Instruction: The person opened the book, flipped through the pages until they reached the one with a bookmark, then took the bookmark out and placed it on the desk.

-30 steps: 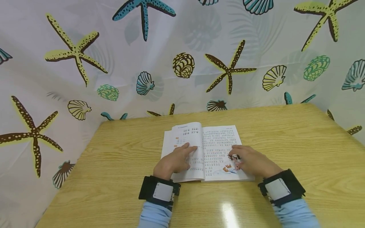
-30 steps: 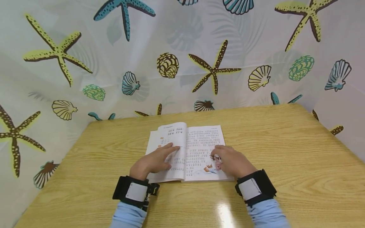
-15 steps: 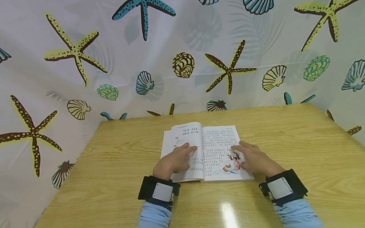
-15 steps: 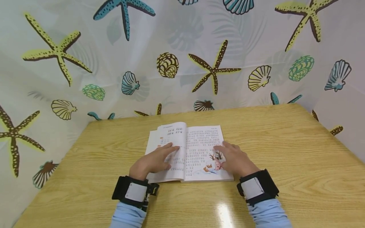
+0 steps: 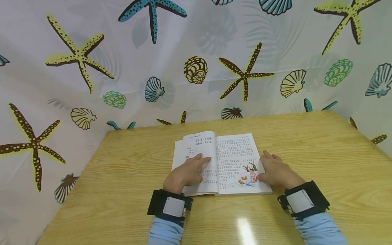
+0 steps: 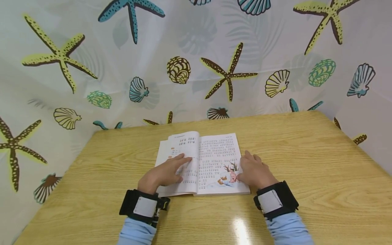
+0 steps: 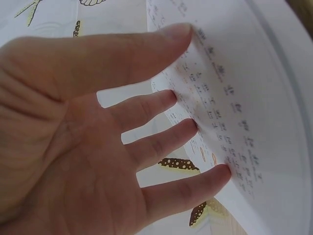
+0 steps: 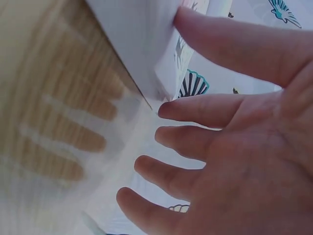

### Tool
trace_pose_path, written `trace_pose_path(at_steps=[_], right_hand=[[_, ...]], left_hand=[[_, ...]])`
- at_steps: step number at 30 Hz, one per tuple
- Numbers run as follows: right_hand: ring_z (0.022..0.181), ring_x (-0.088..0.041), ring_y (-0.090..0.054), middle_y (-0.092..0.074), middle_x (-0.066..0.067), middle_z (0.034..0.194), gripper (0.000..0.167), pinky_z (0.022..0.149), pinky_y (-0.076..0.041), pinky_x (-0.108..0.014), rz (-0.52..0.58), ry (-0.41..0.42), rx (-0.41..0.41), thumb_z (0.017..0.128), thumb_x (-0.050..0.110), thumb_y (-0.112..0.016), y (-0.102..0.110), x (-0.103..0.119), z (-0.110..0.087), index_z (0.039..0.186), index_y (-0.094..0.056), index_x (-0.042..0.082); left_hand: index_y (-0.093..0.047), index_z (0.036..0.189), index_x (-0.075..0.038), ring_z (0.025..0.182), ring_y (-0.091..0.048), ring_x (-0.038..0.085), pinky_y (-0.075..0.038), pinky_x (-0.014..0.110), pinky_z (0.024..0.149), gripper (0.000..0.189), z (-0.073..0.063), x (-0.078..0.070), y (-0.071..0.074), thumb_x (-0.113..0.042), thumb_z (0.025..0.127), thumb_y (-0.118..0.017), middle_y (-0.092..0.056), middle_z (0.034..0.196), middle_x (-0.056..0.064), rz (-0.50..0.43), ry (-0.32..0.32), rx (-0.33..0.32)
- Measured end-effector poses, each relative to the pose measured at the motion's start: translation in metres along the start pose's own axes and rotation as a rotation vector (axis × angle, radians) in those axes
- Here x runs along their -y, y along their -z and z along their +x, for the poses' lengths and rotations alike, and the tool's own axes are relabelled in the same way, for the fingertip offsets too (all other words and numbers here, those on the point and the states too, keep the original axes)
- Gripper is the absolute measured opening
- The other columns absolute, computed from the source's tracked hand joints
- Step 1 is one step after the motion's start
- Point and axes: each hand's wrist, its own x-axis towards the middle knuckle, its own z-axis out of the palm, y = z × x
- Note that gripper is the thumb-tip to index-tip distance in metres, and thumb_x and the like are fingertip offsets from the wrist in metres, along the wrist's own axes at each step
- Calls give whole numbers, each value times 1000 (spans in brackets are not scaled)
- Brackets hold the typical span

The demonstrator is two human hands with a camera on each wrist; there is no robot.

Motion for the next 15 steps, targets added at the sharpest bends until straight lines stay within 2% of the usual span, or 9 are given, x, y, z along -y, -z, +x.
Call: trace_pose_path(at_steps=[6,10,12,14,15], right_hand=[[137,-62,-27,-30,-42,150,58,105,-28,-75,-65,-20,-43,90,13,-74,-2,9,-3,132,-51,-20],[134,-59,-36,-41,-40,145,55,104,-33,-72,-123,16,-126,86,9,-78,-4,12,-4,128,-55,-19],[126,-55,-48,-51,-37,136,53,99,-43,-66,-125,51,-202,83,5,-79,-5,13,-5,125,-57,-17],[102,-44,-63,-64,-31,115,47,84,-55,-55,-84,91,-284,82,-1,-78,-4,13,-5,122,-58,-15],[88,-37,-66,-67,-26,103,43,73,-57,-48,-61,113,-323,82,-3,-77,-3,14,-5,119,-59,-13]], left_hand=[[-53,150,-16,148,-28,41,-39,55,110,69,1,1,-1,7,87,-71,-32,163,13,-4,-1,-2],[-53,150,-16,149,-28,40,-39,56,110,70,1,2,-1,7,87,-71,-32,163,13,-6,-2,-3],[-53,150,-16,148,-28,40,-39,56,110,70,1,2,-1,7,86,-71,-32,163,13,-6,-2,-3],[-53,150,-16,149,-28,40,-39,56,110,70,1,1,0,7,86,-71,-32,163,13,-6,0,-3],[-53,150,-16,149,-28,40,-39,55,110,70,1,1,0,7,86,-71,-32,163,13,-5,1,-2]])
